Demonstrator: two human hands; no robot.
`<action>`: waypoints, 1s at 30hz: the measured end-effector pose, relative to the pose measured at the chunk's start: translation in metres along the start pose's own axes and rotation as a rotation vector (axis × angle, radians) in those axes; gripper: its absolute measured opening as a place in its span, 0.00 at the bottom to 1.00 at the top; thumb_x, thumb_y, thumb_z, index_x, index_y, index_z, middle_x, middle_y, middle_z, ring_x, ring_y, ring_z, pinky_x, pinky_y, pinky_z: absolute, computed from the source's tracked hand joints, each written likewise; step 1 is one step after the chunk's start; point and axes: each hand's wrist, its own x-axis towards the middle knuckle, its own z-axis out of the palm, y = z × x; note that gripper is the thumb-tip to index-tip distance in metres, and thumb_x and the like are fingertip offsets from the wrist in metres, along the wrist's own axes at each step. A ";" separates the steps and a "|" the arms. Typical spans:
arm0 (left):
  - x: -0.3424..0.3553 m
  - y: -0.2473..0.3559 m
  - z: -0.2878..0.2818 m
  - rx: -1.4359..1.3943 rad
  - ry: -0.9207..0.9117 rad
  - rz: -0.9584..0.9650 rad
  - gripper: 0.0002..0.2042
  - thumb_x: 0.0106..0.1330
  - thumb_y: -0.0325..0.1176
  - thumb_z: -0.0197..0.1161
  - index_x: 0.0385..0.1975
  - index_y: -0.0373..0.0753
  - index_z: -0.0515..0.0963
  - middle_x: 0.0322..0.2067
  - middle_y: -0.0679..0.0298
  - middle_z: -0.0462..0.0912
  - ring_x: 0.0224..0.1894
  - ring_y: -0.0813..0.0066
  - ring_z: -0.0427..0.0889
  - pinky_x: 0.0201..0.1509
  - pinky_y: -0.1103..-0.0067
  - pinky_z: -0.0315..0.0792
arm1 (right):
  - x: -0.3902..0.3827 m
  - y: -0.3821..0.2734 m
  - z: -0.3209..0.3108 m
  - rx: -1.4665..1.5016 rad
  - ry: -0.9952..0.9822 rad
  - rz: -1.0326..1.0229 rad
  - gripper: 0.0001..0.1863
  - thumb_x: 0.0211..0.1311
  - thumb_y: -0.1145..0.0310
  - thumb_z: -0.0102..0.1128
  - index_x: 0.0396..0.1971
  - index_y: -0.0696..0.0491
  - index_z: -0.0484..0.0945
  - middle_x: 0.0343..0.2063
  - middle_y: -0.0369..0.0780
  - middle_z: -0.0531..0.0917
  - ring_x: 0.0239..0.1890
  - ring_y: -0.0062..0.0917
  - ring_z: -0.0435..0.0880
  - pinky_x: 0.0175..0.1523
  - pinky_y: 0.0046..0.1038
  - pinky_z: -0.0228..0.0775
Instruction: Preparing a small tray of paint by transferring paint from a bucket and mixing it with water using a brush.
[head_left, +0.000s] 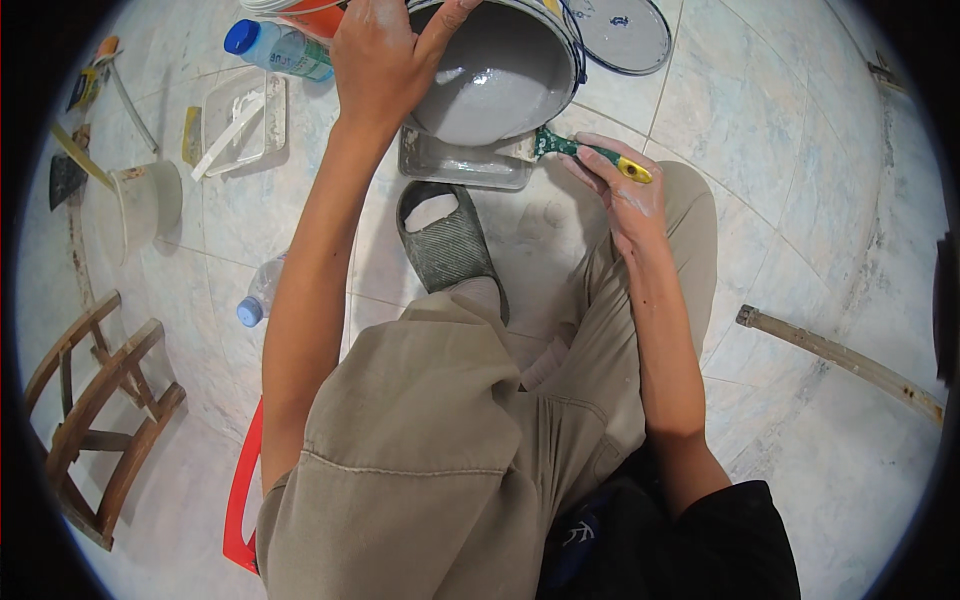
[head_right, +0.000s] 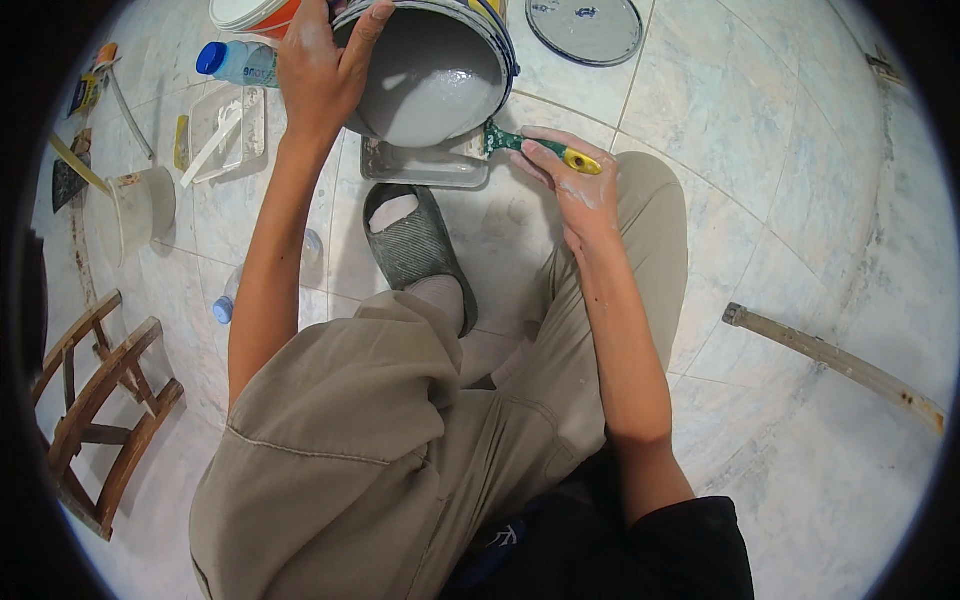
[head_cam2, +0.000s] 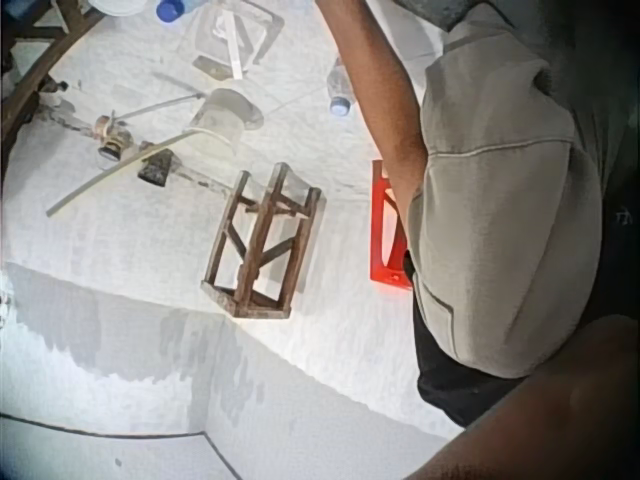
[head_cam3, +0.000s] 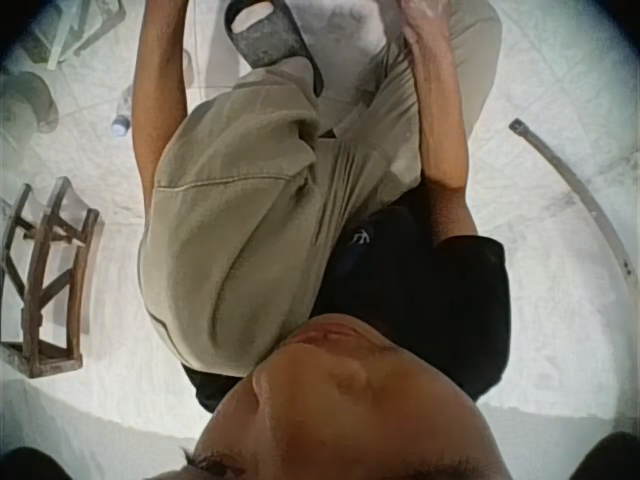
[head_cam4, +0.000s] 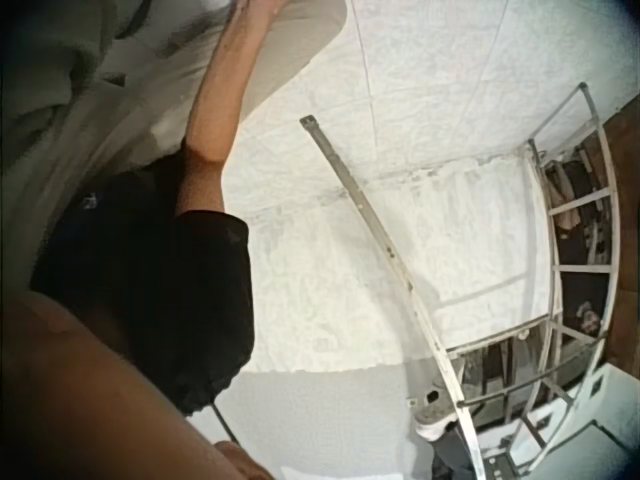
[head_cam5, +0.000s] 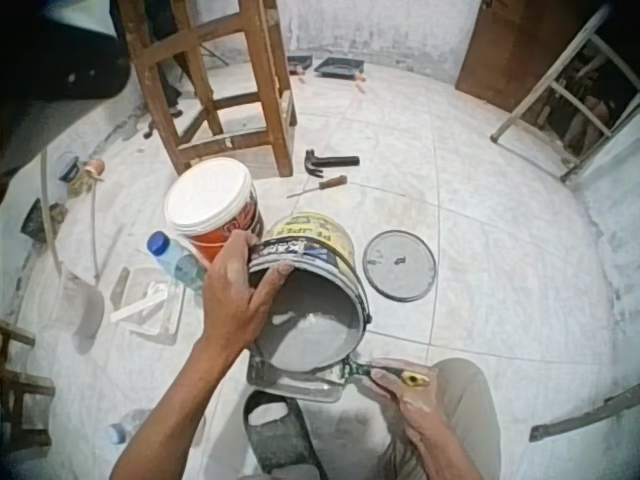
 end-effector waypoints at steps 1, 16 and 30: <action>0.000 0.001 0.000 -0.001 0.012 0.013 0.26 0.68 0.54 0.65 0.38 0.32 0.71 0.28 0.47 0.75 0.33 0.49 0.77 0.38 0.64 0.70 | 0.001 0.001 -0.001 0.000 0.001 0.000 0.12 0.64 0.82 0.65 0.46 0.69 0.82 0.41 0.48 0.86 0.43 0.31 0.88 0.56 0.26 0.85; 0.004 0.000 0.000 -0.005 0.008 0.018 0.25 0.69 0.54 0.64 0.36 0.32 0.70 0.28 0.48 0.75 0.31 0.51 0.76 0.37 0.64 0.70 | 0.031 0.009 -0.003 0.161 -0.078 0.203 0.15 0.63 0.86 0.62 0.50 0.73 0.78 0.46 0.51 0.83 0.50 0.35 0.85 0.64 0.31 0.82; 0.003 -0.002 0.001 0.005 0.016 0.029 0.26 0.69 0.54 0.64 0.36 0.32 0.70 0.28 0.49 0.75 0.32 0.53 0.77 0.36 0.65 0.69 | 0.037 0.014 -0.006 0.158 -0.082 0.170 0.14 0.62 0.85 0.64 0.48 0.70 0.81 0.45 0.49 0.84 0.49 0.32 0.86 0.60 0.26 0.82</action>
